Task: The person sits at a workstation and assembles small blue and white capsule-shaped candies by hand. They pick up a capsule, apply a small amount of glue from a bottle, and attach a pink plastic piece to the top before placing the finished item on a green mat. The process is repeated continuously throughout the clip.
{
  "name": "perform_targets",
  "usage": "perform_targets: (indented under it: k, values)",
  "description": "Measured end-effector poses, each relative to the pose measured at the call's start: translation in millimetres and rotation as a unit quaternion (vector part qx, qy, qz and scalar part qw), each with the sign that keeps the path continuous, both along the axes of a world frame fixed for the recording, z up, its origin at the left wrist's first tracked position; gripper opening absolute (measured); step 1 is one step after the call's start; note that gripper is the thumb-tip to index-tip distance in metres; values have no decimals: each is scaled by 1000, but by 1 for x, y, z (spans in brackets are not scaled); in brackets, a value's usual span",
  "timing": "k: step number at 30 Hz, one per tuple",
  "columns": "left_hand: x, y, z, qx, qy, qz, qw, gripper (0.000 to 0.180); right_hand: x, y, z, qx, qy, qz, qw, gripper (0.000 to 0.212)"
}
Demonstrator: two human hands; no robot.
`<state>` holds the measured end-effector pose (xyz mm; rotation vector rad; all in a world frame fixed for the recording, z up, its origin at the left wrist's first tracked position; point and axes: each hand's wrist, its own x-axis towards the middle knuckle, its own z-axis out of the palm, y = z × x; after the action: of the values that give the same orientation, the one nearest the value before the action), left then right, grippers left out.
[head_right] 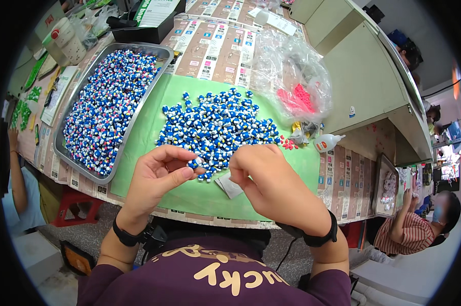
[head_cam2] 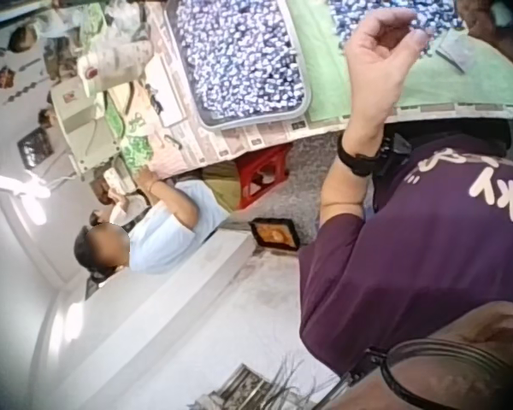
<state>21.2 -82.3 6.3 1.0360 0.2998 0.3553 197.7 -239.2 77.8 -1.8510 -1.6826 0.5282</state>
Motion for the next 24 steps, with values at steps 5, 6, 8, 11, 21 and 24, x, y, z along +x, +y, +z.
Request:
perform_targets:
  k: [5,6,8,11,21,24]
  values:
    - [8,-16,7,-3,-36,23,999,24,-21,8,3,102,183,-67,975,24]
    - [9,-19,8,16,-42,32,999,25,-23,9,2,116,196,-75,971,24]
    - [11,-23,11,44,-49,40,997,25,-24,9,1,123,158,-80,977,27]
    - [12,-26,15,78,-52,54,994,25,-23,8,-1,128,120,-71,982,29]
    - [17,-35,8,248,-79,130,957,20,-29,6,-16,155,95,-107,978,23]
    - [17,-34,9,305,-79,146,938,19,-34,5,-18,150,112,-120,975,25]
